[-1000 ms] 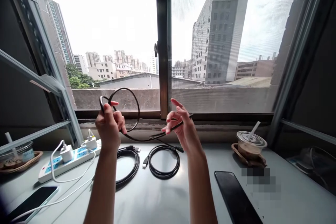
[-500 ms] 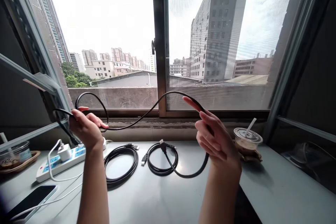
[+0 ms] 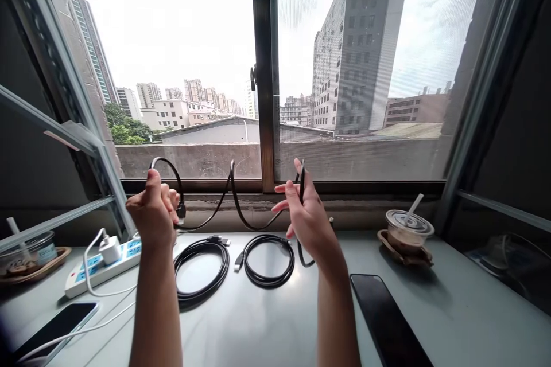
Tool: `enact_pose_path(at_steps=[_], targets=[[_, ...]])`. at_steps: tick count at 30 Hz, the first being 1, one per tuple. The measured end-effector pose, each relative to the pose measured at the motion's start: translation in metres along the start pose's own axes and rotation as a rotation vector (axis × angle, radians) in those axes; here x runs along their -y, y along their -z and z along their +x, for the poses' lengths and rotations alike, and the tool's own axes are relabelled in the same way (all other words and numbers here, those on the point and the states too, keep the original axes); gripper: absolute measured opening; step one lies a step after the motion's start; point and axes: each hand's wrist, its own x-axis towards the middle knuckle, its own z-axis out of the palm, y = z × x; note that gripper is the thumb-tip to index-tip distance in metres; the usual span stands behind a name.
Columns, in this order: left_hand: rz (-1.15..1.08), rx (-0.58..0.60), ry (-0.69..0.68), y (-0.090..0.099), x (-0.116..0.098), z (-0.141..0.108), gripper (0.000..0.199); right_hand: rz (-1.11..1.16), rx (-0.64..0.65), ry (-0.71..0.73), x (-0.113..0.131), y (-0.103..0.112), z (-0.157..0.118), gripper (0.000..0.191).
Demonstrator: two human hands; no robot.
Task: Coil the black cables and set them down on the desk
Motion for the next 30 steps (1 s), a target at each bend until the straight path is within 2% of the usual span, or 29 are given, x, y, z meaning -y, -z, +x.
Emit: enact_pose_path(at_steps=[4, 7, 9, 12, 13, 14, 16, 18, 20, 24, 27, 30], targets=[[-0.007, 0.105, 0.014, -0.011, -0.007, -0.011, 0.066, 0.011, 0.033, -0.028, -0.012, -0.021, 0.009, 0.057], [-0.002, 0.193, -0.007, -0.017, -0.011, -0.020, 0.066, 0.168, 0.175, -0.069, -0.013, -0.033, 0.010, 0.057], [0.014, 0.303, -0.004, -0.020, -0.013, -0.025, 0.066, 0.271, 0.274, -0.088, -0.009, -0.038, 0.008, 0.060], [0.112, 0.545, 0.027, -0.023, -0.015, -0.032, 0.065, 0.350, 0.345, -0.080, -0.002, -0.040, 0.003, 0.058], [0.163, 0.593, 0.020, -0.025, -0.016, -0.035, 0.064, 0.348, 0.358, -0.080, -0.001, -0.040, 0.002, 0.054], [0.215, 0.606, 0.005, -0.027, -0.017, -0.038, 0.063, 0.322, 0.362, -0.077, -0.001, -0.040, 0.001, 0.050], [0.273, 0.553, -0.018, -0.031, -0.019, -0.044, 0.061, 0.204, 0.337, -0.055, -0.003, -0.040, 0.001, 0.043], [0.248, 0.489, -0.008, -0.036, -0.023, -0.051, 0.060, 0.061, 0.290, -0.026, -0.008, -0.040, 0.001, 0.043], [0.180, 0.480, -0.002, -0.038, -0.026, -0.055, 0.061, 0.002, 0.276, -0.020, -0.012, -0.041, 0.002, 0.046], [0.097, 0.534, -0.039, -0.039, -0.030, -0.060, 0.061, 0.185, 0.269, -0.020, -0.007, -0.041, -0.001, 0.048], [0.029, 0.513, -0.059, -0.038, -0.031, -0.061, 0.061, 0.317, 0.149, 0.052, 0.001, -0.039, -0.005, 0.064], [-0.036, 0.455, -0.072, -0.037, -0.033, -0.062, 0.059, 0.280, 0.016, 0.105, 0.004, -0.034, -0.007, 0.069]])
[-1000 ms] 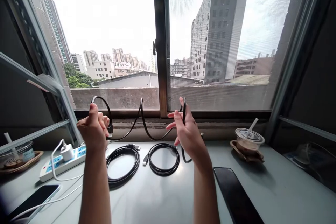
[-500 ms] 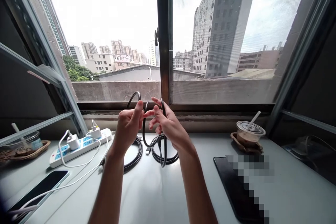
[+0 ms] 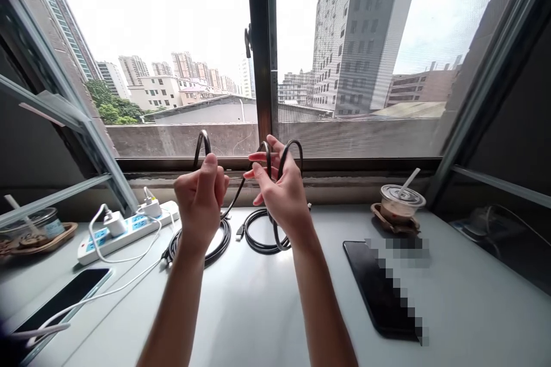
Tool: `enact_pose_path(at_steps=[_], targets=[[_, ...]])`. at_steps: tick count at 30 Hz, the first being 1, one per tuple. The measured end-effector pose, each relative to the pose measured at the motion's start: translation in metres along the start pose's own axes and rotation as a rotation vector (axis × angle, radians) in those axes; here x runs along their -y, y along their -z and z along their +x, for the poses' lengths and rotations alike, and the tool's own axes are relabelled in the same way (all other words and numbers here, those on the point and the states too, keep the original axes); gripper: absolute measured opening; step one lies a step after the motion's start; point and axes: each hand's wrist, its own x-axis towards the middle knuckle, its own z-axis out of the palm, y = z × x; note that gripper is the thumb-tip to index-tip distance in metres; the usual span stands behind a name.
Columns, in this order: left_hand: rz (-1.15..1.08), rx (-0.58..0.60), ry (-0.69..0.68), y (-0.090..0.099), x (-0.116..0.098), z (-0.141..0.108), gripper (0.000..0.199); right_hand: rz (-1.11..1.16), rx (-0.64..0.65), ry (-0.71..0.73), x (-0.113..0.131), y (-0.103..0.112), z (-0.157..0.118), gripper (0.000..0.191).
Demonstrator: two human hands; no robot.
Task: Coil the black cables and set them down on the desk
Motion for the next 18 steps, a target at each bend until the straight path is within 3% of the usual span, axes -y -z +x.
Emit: enact_pose_path(at_steps=[2, 6, 8, 11, 13, 15, 18], targets=[[-0.002, 0.054, -0.005, 0.001, -0.002, -0.001, 0.056, -0.053, -0.026, -0.002, 0.001, 0.004, -0.001, 0.067], [0.231, 0.394, -0.026, 0.001, -0.005, -0.002, 0.044, -0.150, 0.065, -0.052, 0.004, 0.008, -0.003, 0.058], [0.341, 0.483, -0.071, -0.001, -0.004, -0.003, 0.036, -0.215, 0.123, -0.044, 0.006, 0.008, -0.004, 0.046], [0.420, 0.489, -0.171, -0.005, -0.001, -0.004, 0.027, -0.251, 0.123, 0.045, 0.006, 0.008, -0.002, 0.029], [0.483, 0.489, -0.213, -0.008, 0.001, -0.004, 0.026, -0.237, 0.102, 0.062, 0.004, 0.010, 0.001, 0.032], [0.502, 0.499, -0.181, -0.010, 0.001, -0.004, 0.024, -0.234, 0.059, 0.056, 0.001, 0.013, 0.005, 0.047], [0.428, 0.405, -0.034, -0.011, 0.001, -0.002, 0.016, -0.248, -0.039, 0.110, -0.001, 0.019, 0.010, 0.049]])
